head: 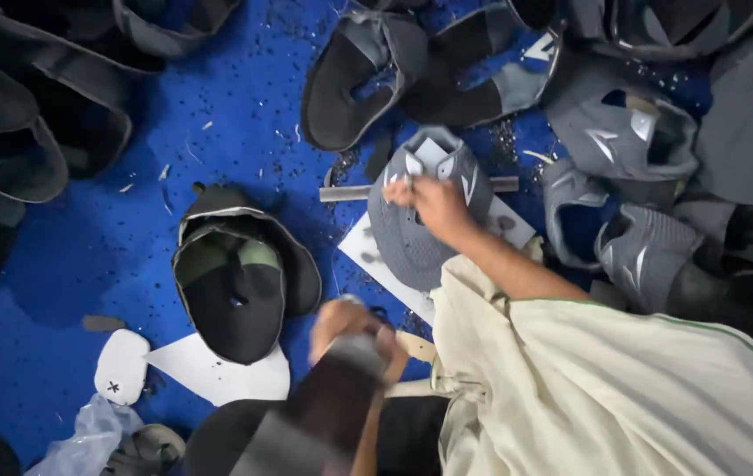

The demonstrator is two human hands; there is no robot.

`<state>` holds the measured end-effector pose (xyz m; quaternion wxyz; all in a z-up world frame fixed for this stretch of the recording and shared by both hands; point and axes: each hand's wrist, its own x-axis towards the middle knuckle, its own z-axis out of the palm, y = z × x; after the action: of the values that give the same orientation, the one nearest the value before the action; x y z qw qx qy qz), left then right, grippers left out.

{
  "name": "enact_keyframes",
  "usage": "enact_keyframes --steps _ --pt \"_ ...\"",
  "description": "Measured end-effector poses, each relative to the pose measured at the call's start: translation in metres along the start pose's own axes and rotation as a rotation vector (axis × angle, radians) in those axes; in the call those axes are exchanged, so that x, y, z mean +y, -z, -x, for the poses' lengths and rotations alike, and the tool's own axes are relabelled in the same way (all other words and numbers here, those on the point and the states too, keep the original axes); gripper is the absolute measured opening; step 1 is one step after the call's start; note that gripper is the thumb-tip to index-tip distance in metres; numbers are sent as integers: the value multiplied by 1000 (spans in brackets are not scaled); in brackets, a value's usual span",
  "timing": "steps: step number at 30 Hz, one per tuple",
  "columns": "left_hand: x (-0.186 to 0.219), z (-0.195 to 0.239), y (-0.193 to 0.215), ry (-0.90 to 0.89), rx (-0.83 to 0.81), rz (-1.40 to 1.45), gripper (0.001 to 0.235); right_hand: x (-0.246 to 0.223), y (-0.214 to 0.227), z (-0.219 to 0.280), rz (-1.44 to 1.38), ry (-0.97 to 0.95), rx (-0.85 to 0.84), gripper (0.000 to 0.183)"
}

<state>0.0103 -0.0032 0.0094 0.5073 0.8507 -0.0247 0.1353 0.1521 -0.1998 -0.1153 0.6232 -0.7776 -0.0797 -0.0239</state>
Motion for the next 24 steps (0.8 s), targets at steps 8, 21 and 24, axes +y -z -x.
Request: enact_keyframes --steps 8,21,24 --pt "65 -25 17 175 -117 -79 31 42 8 -17 -551 -367 89 19" --pt "64 -28 9 310 -78 -100 37 11 19 -38 -653 -391 185 19" --pt "72 -36 18 129 46 89 40 8 17 -44 -539 -423 150 14"
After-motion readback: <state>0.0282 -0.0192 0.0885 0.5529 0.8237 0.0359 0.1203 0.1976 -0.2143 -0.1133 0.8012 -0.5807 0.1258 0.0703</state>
